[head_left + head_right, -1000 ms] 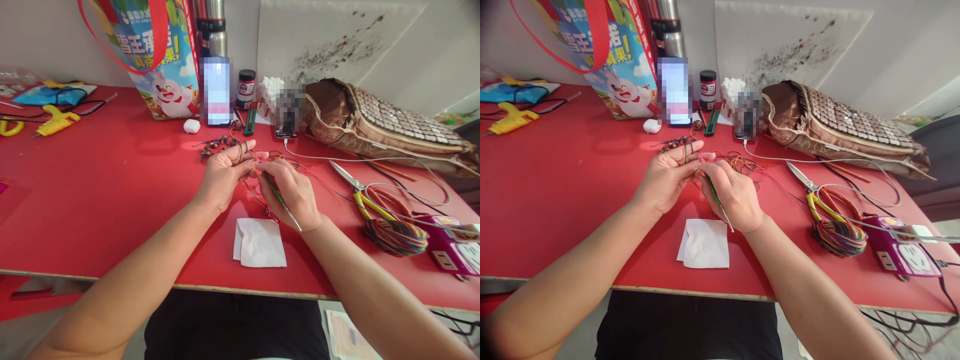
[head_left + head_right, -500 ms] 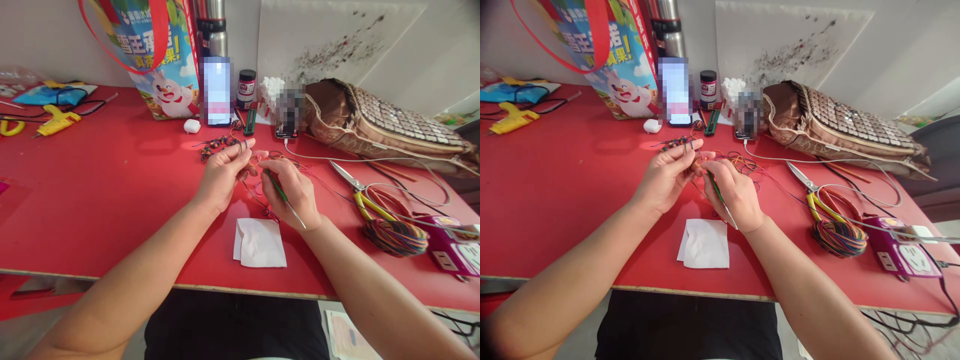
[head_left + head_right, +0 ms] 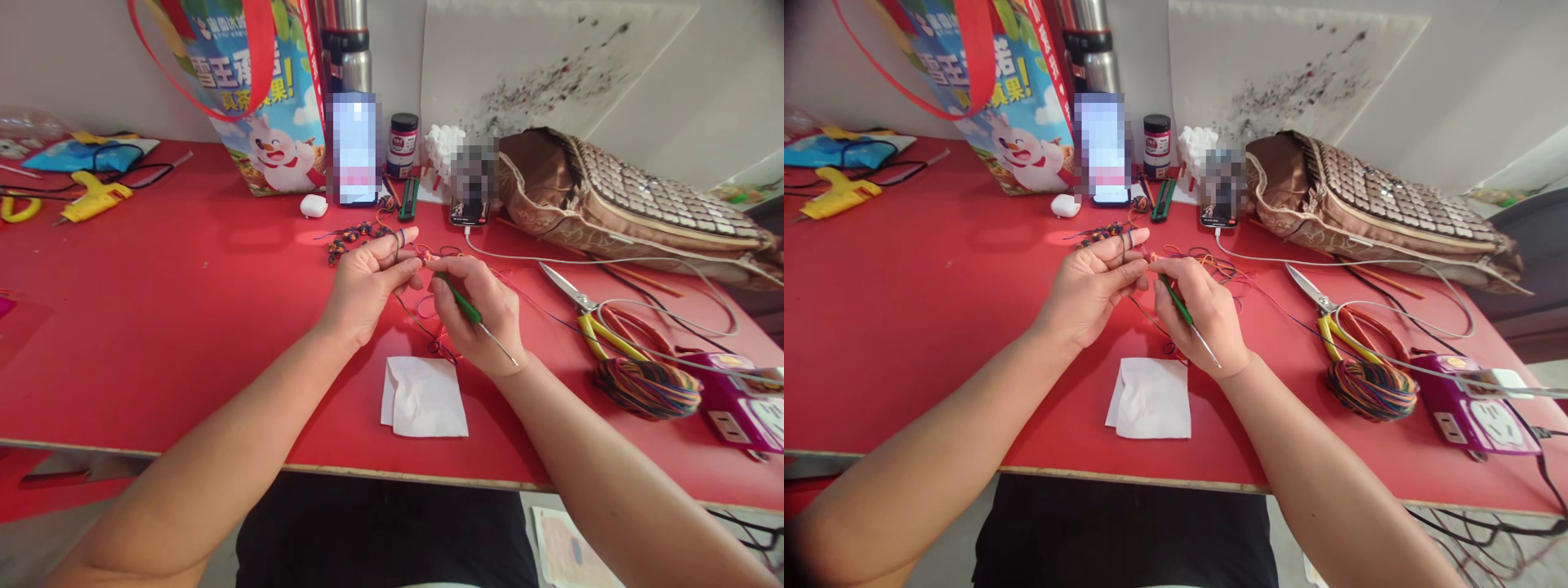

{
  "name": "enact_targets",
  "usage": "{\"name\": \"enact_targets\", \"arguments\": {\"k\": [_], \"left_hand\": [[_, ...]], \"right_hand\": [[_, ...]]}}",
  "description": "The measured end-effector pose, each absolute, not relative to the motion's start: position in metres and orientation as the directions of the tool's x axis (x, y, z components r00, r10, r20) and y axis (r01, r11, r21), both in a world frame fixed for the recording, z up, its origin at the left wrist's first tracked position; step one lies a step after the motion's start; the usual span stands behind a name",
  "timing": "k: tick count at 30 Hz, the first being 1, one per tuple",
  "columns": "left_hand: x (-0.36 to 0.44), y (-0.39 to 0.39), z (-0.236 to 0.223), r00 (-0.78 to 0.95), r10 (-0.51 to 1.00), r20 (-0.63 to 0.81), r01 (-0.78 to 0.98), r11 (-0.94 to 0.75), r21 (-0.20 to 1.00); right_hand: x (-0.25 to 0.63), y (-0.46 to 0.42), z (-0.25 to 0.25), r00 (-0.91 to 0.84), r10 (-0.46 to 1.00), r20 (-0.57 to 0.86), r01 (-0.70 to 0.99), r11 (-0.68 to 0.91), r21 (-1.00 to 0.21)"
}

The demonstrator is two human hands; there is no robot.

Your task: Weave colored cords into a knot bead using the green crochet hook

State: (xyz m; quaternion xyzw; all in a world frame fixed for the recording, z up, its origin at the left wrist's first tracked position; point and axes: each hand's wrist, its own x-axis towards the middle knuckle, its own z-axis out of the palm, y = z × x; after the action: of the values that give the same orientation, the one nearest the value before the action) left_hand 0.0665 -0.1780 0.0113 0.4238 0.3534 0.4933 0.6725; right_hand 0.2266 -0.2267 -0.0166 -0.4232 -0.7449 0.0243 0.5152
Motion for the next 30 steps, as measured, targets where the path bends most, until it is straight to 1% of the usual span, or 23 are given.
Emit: {"name": "enact_targets", "arguments": {"k": [2, 4, 11, 17, 20, 24, 27, 30], "left_hand": [[0.066, -0.179, 0.013, 0.268, 0.962, -0.05, -0.345, 0.145, 0.927], [0.066, -0.178, 0.013, 0.277, 0.96, -0.044, -0.329, 0.138, 0.934], [0.065, -0.176, 0.012, 0.28, 0.959, -0.045, -0.309, 0.134, 0.942], [0.065, -0.176, 0.011, 0.282, 0.959, -0.021, -0.291, 0.106, 0.951], [0.064, -0.176, 0.011, 0.282, 0.959, 0.004, -0.288, 0.081, 0.954], [0.061, -0.175, 0.012, 0.266, 0.962, 0.062, -0.255, 0.008, 0.967], [0.06, -0.174, 0.013, 0.258, 0.961, 0.097, -0.204, -0.044, 0.978], [0.06, -0.174, 0.013, 0.232, 0.965, 0.123, -0.165, -0.086, 0.983]], "right_hand": [[0.227, -0.228, -0.016, -0.096, 0.691, 0.717, 0.58, 0.624, -0.524], [0.227, -0.228, -0.016, -0.102, 0.696, 0.711, 0.556, 0.633, -0.54], [0.227, -0.225, -0.015, -0.19, 0.615, 0.766, 0.564, 0.707, -0.427], [0.229, -0.223, -0.014, -0.181, 0.534, 0.826, 0.584, 0.734, -0.346], [0.231, -0.221, -0.012, -0.223, 0.525, 0.821, 0.6, 0.738, -0.309], [0.236, -0.218, -0.008, -0.313, 0.515, 0.798, 0.639, 0.736, -0.223], [0.239, -0.217, -0.008, -0.335, 0.489, 0.805, 0.62, 0.758, -0.203], [0.239, -0.216, -0.01, -0.31, 0.478, 0.822, 0.611, 0.763, -0.213]]}}
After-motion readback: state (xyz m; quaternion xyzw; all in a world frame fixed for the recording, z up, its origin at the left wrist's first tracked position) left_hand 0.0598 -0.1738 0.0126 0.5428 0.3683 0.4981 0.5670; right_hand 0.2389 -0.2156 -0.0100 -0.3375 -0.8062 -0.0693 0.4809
